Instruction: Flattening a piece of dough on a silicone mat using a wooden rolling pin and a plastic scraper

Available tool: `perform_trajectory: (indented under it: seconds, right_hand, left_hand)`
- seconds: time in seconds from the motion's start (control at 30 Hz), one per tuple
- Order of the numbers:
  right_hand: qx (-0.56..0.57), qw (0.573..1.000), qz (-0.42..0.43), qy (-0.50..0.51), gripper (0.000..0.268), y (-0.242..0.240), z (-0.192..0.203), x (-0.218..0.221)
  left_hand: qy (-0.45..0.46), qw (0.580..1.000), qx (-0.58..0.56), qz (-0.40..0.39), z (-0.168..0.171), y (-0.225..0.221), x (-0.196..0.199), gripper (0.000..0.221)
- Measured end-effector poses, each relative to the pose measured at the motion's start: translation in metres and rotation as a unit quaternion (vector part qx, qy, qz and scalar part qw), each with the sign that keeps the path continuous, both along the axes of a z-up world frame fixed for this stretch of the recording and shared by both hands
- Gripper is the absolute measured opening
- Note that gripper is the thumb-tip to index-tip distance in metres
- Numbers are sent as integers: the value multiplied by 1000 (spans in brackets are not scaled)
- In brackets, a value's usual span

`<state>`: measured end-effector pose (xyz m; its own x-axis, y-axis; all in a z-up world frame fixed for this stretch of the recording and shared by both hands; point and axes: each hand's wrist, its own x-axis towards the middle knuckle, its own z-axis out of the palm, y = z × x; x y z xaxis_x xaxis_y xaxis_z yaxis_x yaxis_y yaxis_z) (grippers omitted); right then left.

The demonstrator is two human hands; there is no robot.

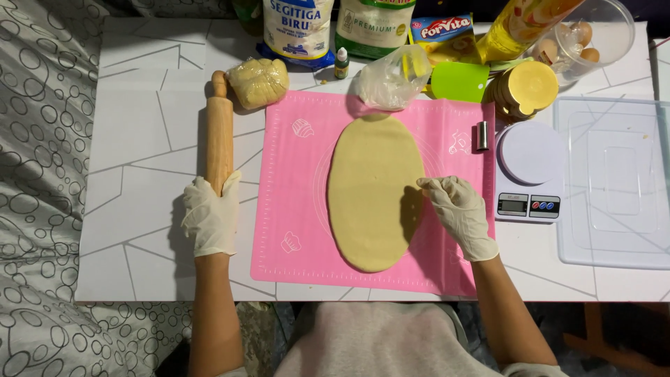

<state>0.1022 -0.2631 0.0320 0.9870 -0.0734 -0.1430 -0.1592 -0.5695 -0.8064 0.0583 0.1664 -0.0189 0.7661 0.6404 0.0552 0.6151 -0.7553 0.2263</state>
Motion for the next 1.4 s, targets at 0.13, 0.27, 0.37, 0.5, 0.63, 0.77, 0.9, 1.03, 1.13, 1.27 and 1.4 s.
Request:
perform_trajectory:
  seconds: [0.13,0.27,0.37,0.5,0.63,0.77,0.9,1.03,1.13,1.27,1.4]
  right_hand:
    - [-8,1000,-25,17,20,-6,-2,1]
    - [2,999,-36,4,18,-13,0,8]
    - [-7,999,-31,3,17,-13,-4,19]
    - [-92,995,7,41,19,-16,-19,33]
    - [-167,981,31,95,28,-1,-11,55]
    - [-181,978,44,94,35,10,-20,86]
    - [-173,972,136,82,43,23,-29,116]
    - [-136,977,99,127,51,48,-42,139]
    - [-110,980,93,139,44,46,-61,152]
    - [24,990,87,104,36,45,-78,167]
    - [120,980,148,59,28,37,-82,166]
  left_hand:
    - [33,999,-22,15,-2,11,6,81]
    - [64,998,-24,-5,19,0,11,84]
    - [65,997,-32,-9,13,-8,18,87]
    - [33,998,-35,-32,29,-25,21,92]
    - [-22,995,66,-72,44,-53,23,82]
    - [-153,965,7,-211,48,-105,41,57]
    - [-47,916,-219,-334,12,-152,79,50]
    - [-138,867,-348,-329,-37,-166,128,53]
    - [-164,866,-362,-304,-52,-166,143,52]
    - [-92,892,-261,-358,-19,-165,149,58]
    - [16,835,-363,-414,78,-166,136,68]
